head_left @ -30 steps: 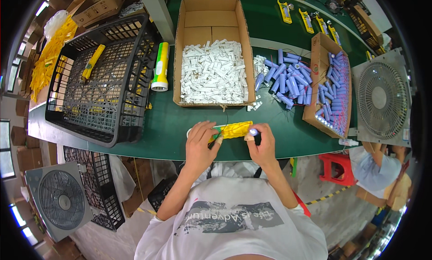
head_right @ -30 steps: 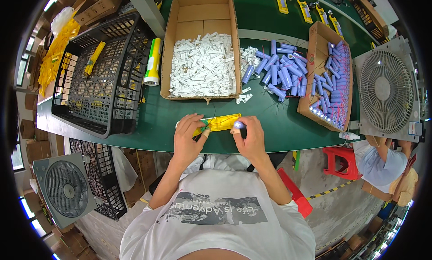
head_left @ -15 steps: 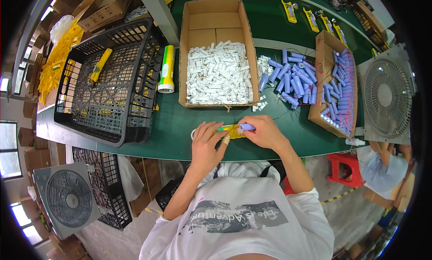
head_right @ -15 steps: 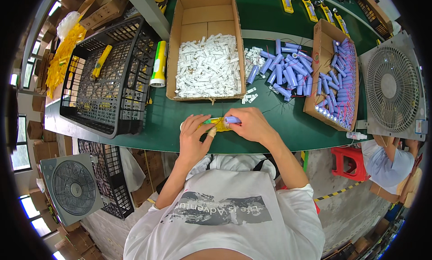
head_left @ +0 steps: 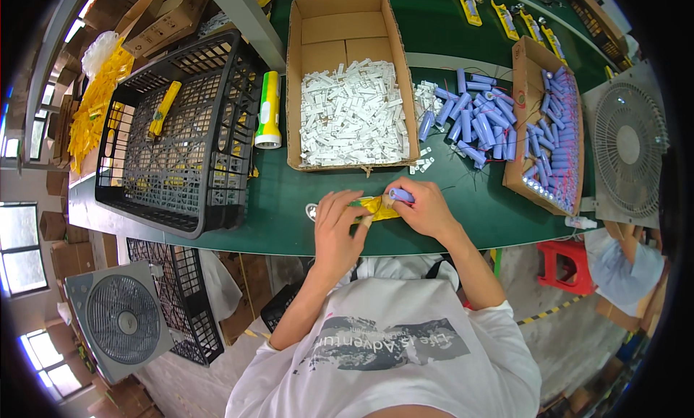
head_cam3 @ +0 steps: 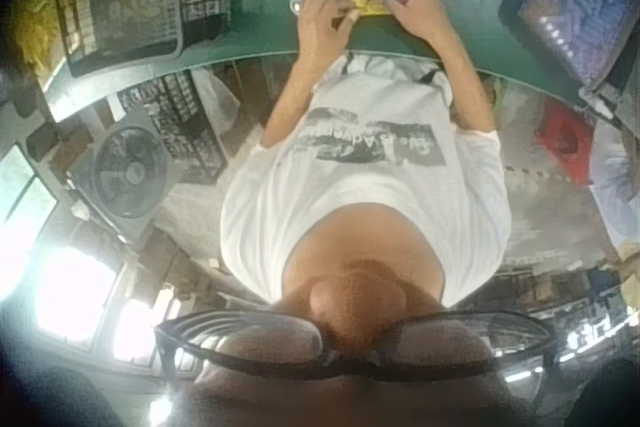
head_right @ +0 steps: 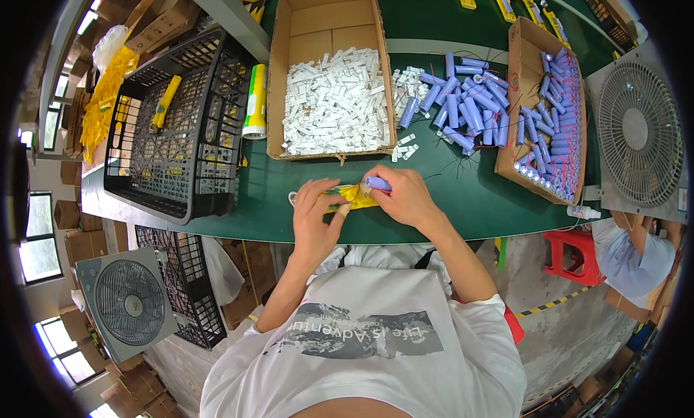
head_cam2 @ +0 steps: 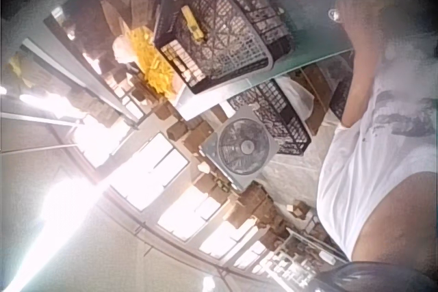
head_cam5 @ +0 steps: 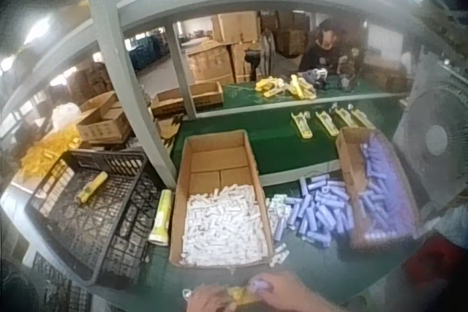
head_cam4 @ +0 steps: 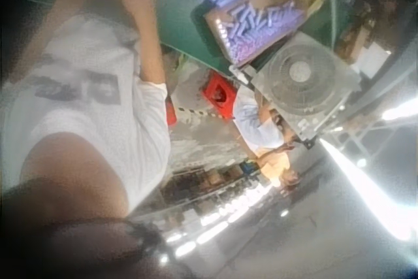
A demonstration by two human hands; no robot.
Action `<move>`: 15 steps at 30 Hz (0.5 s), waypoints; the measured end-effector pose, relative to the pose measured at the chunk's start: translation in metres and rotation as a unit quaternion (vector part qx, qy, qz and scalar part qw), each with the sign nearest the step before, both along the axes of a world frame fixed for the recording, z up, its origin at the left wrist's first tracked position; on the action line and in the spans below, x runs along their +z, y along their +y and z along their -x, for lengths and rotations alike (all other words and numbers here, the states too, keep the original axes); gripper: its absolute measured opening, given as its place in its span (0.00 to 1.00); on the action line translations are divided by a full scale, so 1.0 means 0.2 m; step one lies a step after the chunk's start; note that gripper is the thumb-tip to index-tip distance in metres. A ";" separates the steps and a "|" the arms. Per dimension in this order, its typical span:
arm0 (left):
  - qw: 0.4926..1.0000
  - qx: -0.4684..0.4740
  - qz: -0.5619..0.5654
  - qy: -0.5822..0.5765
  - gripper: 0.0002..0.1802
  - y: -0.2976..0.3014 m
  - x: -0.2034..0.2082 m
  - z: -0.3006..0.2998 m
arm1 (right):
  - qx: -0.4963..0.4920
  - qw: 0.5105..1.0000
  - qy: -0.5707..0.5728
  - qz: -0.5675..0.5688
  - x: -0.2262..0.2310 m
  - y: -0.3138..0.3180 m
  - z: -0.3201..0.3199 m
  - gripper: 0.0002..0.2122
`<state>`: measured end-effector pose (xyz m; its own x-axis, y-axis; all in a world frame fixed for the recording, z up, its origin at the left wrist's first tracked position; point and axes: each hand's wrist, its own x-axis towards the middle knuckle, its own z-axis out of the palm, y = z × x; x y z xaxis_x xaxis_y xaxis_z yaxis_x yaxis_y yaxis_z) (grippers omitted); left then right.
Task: The person assembles flashlights by taking yellow flashlight housings from a basket, installing small internal components and batteries into them, and placing the assembled units onto the workbench.
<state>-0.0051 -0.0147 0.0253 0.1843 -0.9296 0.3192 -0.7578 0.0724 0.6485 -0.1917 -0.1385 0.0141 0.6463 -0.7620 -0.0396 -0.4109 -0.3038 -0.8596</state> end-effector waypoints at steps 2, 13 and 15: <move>0.999 0.006 0.032 0.020 0.09 0.05 -0.03 -0.03 | 0.008 1.000 -0.005 0.014 -0.01 0.02 0.00 0.09; 0.963 0.260 0.039 0.060 0.13 0.17 -0.06 -0.08 | -0.117 0.992 -0.035 0.003 0.01 0.10 0.11 0.11; 0.936 0.272 0.205 -0.088 0.15 0.15 -0.03 -0.08 | -0.222 0.972 0.073 -0.003 0.05 0.11 0.19 0.15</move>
<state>0.0104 0.0161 0.0199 0.5066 -0.5054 0.6985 -0.8469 -0.1403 0.5128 -0.2303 -0.1169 0.0241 0.2418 -0.9640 -0.1109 -0.6177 -0.0648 -0.7837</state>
